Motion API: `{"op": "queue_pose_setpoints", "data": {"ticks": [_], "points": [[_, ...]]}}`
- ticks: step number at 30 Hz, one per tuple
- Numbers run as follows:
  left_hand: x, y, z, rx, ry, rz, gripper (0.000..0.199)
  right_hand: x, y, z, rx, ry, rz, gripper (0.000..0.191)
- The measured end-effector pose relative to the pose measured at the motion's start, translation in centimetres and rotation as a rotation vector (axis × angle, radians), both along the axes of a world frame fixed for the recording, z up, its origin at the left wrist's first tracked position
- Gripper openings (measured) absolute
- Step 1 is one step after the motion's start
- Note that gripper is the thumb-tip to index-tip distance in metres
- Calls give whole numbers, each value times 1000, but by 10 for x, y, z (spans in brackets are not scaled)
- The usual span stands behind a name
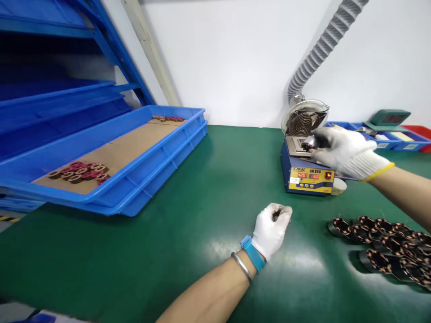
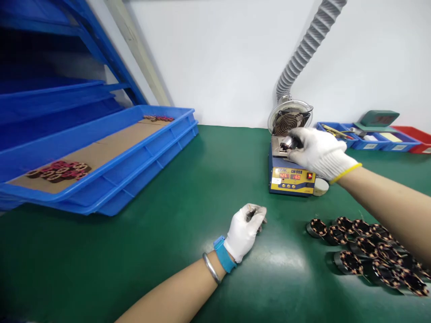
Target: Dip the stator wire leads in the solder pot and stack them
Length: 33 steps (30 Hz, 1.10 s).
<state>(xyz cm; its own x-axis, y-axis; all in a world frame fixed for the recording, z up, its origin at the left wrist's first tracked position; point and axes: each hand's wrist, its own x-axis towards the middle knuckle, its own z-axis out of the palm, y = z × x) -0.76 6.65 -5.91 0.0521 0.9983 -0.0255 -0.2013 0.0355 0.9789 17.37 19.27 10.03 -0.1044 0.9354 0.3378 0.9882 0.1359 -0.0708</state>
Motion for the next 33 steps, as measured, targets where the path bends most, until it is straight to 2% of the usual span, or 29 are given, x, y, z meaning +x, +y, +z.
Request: {"op": "queue_pose_setpoints", "data": {"ticks": [4, 8, 18, 25, 28, 33], "points": [[1, 3, -4, -27, 84, -58, 27, 8, 39, 23, -6, -193, -75, 64], [1, 2, -3, 7, 161, -94, 21, 11, 58, 26, -43, -263, -82, 70], [1, 2, -1, 27, 194, -108, 15, 2, 60, 6, -58, -372, 5, 48], [2, 2, -2, 38, 211, -112, 17, -5, 50, 5, -88, -420, 65, 43], [2, 2, -3, 32, 227, -116, 18, -5, 54, 4, -96, -431, 44, 41], [2, 2, -3, 34, 237, -122, 16, 2, 65, 13, -82, -420, -15, 55]]}}
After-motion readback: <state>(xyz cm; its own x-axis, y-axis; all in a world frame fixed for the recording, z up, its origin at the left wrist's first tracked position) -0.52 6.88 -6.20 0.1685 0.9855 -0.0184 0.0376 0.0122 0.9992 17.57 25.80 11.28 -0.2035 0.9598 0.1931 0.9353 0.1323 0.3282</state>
